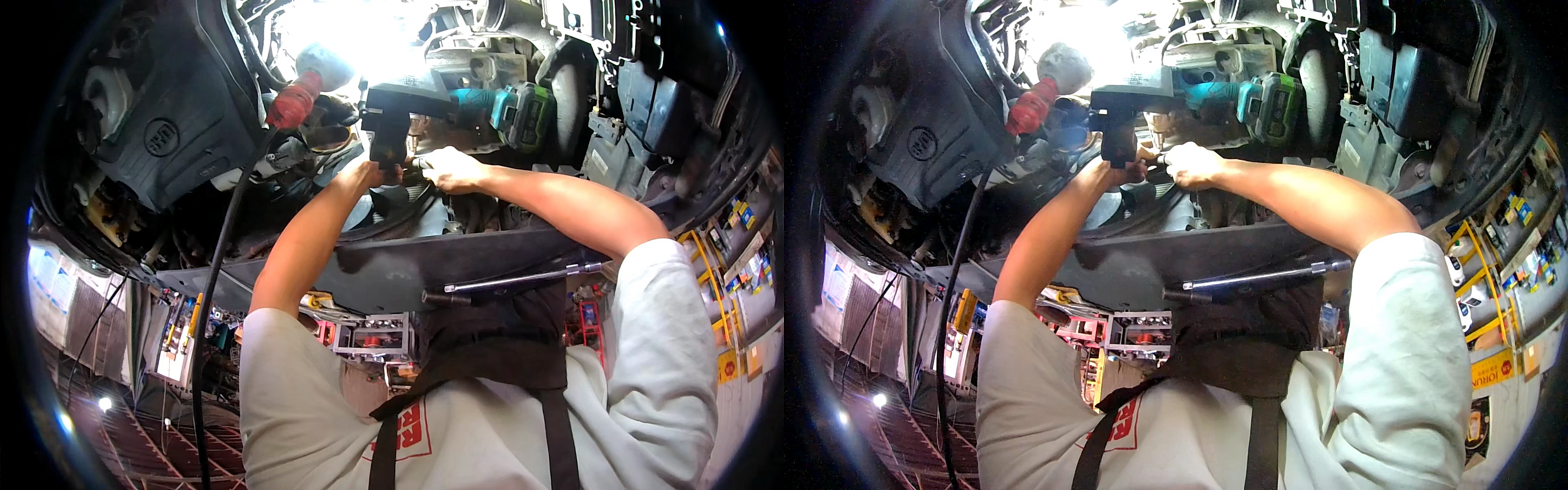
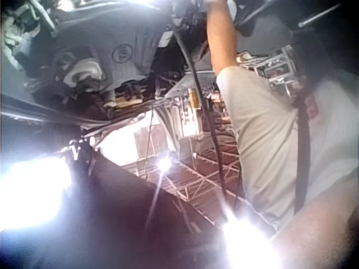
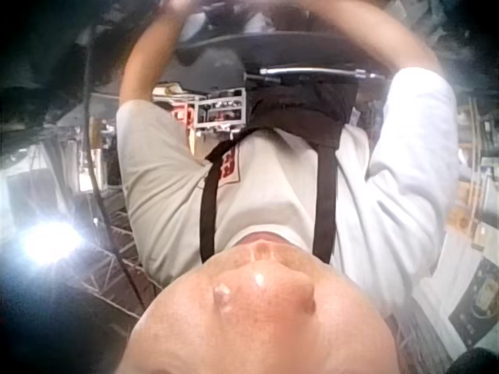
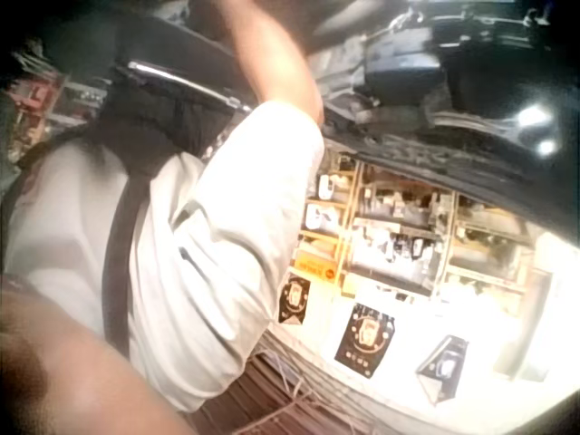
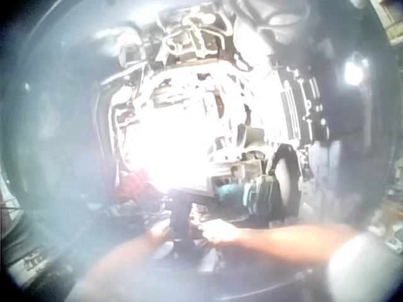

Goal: The person works on a car engine with the hood open, using a cordless impact wrench and a wrench to remove and install bolts on engine components. They also use a portable work light to illuminate the engine bay and handle various tools and parts during the repair process.

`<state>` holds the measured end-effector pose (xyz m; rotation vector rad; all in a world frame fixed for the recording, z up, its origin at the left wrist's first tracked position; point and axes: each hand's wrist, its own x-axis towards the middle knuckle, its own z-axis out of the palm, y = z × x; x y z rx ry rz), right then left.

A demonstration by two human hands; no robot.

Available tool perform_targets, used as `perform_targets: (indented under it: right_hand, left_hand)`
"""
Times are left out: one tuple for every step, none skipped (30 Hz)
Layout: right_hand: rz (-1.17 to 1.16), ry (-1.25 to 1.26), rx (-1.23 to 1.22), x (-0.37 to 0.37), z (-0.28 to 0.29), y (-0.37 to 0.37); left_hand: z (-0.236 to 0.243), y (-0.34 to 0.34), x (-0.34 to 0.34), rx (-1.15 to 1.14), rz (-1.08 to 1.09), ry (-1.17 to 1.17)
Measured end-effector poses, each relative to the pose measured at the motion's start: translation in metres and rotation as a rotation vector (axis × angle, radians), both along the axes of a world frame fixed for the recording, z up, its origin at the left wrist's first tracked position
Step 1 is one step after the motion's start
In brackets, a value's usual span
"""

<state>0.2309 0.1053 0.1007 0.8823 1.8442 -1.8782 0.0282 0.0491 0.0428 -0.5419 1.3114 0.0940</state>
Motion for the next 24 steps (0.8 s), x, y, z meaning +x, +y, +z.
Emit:
perform_targets:
  right_hand:
    - [0.086, -0.121, -0.086, -0.006, 0.019, 0.013]
    - [0.115, -0.172, -0.07, -0.006, 0.02, 0.013]
    - [0.144, -0.223, -0.055, -0.005, 0.02, 0.014]
    - [0.182, -0.266, -0.044, -0.007, 0.024, 0.015]
    - [0.203, -0.235, -0.009, -0.009, 0.027, 0.016]
    - [0.225, -0.229, 0.021, -0.01, 0.029, 0.019]
    - [0.254, -0.216, 0.046, -0.012, 0.033, 0.021]
    - [0.278, -0.208, 0.078, -0.012, 0.035, 0.023]
    - [0.227, -0.185, 0.128, -0.012, 0.025, 0.01]
    - [0.24, -0.182, 0.125, -0.01, 0.022, 0.012]
    - [0.252, -0.18, 0.12, -0.008, 0.022, 0.013]
    - [0.264, -0.178, 0.115, -0.006, 0.021, 0.014]
    - [0.279, -0.174, 0.149, -0.01, 0.021, 0.013]
    - [0.309, -0.187, 0.161, -0.011, 0.021, 0.013]
    - [0.338, -0.2, 0.174, -0.012, 0.021, 0.013]
    - [0.37, -0.21, 0.189, -0.013, 0.021, 0.016]
    - [0.362, -0.207, 0.207, -0.013, 0.021, 0.018]
    - [0.354, -0.204, 0.225, -0.013, 0.022, 0.019]
    - [0.346, -0.198, 0.235, -0.014, 0.023, 0.017]
    - [0.306, -0.201, 0.184, -0.014, 0.024, 0.02]
    - [0.224, -0.177, 0.086, -0.011, 0.023, 0.02]
    - [0.129, -0.171, -0.004, -0.002, 0.015, 0.025]
    - [0.06, -0.089, 0.076, 0.009, 0.004, 0.023]
    - [0.121, 0.022, 0.201, 0.023, -0.014, 0.016]
  left_hand:
    - [-0.012, -0.012, -0.004, -0.08, 0.05, -0.043]
    - [-0.008, -0.005, 0.0, 0.02, 0.063, -0.048]
    - [-0.001, 0.0, 0.002, 0.12, 0.077, -0.052]
    - [0.004, 0.0, 0.003, 0.215, 0.099, -0.049]
    - [0.001, -0.003, 0.003, 0.267, 0.018, -0.053]
    - [-0.004, -0.009, 0.002, 0.319, -0.063, -0.056]
    - [-0.01, -0.022, -0.003, 0.364, -0.139, -0.052]
    - [-0.016, -0.029, -0.006, 0.417, -0.22, -0.053]
    - [-0.022, -0.036, -0.011, 0.469, -0.301, -0.053]
    - [-0.015, -0.029, -0.013, 0.455, -0.277, -0.121]
    - [-0.006, -0.021, -0.015, 0.441, -0.257, -0.188]
    - [0.002, -0.012, -0.017, 0.424, -0.238, -0.253]
    - [0.007, -0.008, -0.015, 0.401, -0.303, -0.237]
    - [0.009, -0.006, -0.015, 0.377, -0.369, -0.222]
    - [-0.007, -0.016, -0.022, 0.374, -0.127, -0.388]
    - [-0.011, -0.017, -0.026, 0.328, 0.106, -0.563]
    - [-0.009, -0.015, -0.027, 0.324, -0.153, -0.421]
    - [-0.018, -0.021, -0.033, 0.323, -0.196, -0.392]
    - [-0.027, -0.03, -0.041, 0.321, -0.233, -0.359]
    - [-0.034, -0.037, -0.045, 0.255, -0.163, -0.35]
    - [-0.038, -0.048, -0.049, 0.179, -0.093, -0.339]
    - [-0.025, -0.028, -0.035, 0.17, -0.204, -0.297]
    - [-0.008, -0.005, -0.021, 0.157, -0.32, -0.259]
    - [0.009, 0.007, -0.015, 0.266, -0.5, -0.264]
